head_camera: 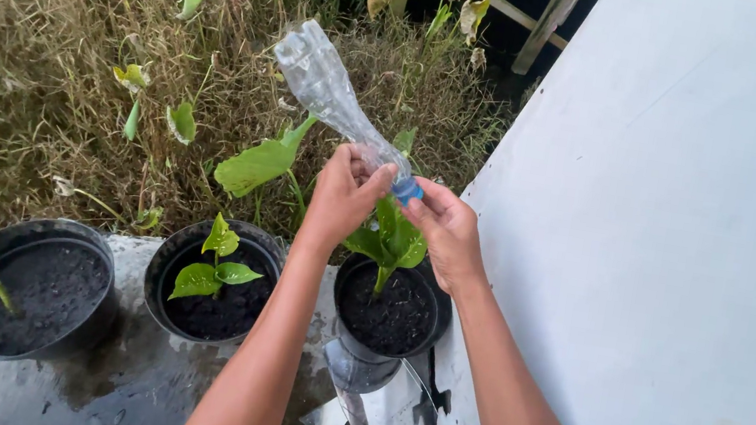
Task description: Watering several potted plants using a plastic water bottle
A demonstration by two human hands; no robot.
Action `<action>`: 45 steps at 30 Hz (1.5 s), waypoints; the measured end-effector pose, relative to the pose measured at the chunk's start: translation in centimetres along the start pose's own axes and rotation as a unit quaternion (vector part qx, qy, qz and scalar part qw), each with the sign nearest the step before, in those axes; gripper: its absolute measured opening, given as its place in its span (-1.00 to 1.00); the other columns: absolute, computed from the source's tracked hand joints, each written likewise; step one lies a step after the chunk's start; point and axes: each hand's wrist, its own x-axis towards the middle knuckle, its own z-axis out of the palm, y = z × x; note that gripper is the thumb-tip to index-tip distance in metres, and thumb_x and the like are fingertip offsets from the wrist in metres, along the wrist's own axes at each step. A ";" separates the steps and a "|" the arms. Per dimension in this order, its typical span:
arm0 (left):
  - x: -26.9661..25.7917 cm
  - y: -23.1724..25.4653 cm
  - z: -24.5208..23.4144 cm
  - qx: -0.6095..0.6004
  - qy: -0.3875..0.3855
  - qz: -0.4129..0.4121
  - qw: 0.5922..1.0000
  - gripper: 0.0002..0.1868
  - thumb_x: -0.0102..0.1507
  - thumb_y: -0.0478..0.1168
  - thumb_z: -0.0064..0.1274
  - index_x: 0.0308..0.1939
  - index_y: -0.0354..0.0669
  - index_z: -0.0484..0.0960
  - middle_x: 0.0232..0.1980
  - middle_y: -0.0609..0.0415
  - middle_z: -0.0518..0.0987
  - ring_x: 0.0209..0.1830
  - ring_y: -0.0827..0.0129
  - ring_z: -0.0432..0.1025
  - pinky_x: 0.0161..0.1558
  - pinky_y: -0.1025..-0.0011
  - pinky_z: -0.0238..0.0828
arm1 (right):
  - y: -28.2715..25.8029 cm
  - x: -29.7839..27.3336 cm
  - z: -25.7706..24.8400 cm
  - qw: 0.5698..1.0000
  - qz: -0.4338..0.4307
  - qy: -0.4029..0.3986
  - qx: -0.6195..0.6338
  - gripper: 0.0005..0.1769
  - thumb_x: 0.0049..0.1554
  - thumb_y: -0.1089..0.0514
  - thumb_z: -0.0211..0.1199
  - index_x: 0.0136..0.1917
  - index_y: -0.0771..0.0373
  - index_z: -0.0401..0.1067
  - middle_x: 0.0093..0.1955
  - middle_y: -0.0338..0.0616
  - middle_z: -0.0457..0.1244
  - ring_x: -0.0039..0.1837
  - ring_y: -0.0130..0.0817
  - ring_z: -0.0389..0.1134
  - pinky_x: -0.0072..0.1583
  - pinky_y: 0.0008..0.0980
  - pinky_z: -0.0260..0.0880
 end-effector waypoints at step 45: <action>-2.0 0.8 -1.2 0.150 -0.059 0.028 0.986 -0.46 0.30 -0.08 0.21 0.21 -0.32 0.39 -0.08 -0.24 0.61 0.00 -0.06 0.60 -0.09 0.08 0.64 | -2.0 0.5 -1.4 0.963 -0.025 0.011 -0.267 -0.67 0.19 0.20 0.37 0.24 0.20 0.54 0.22 0.12 0.36 0.01 -0.22 0.52 -0.01 -0.33 0.55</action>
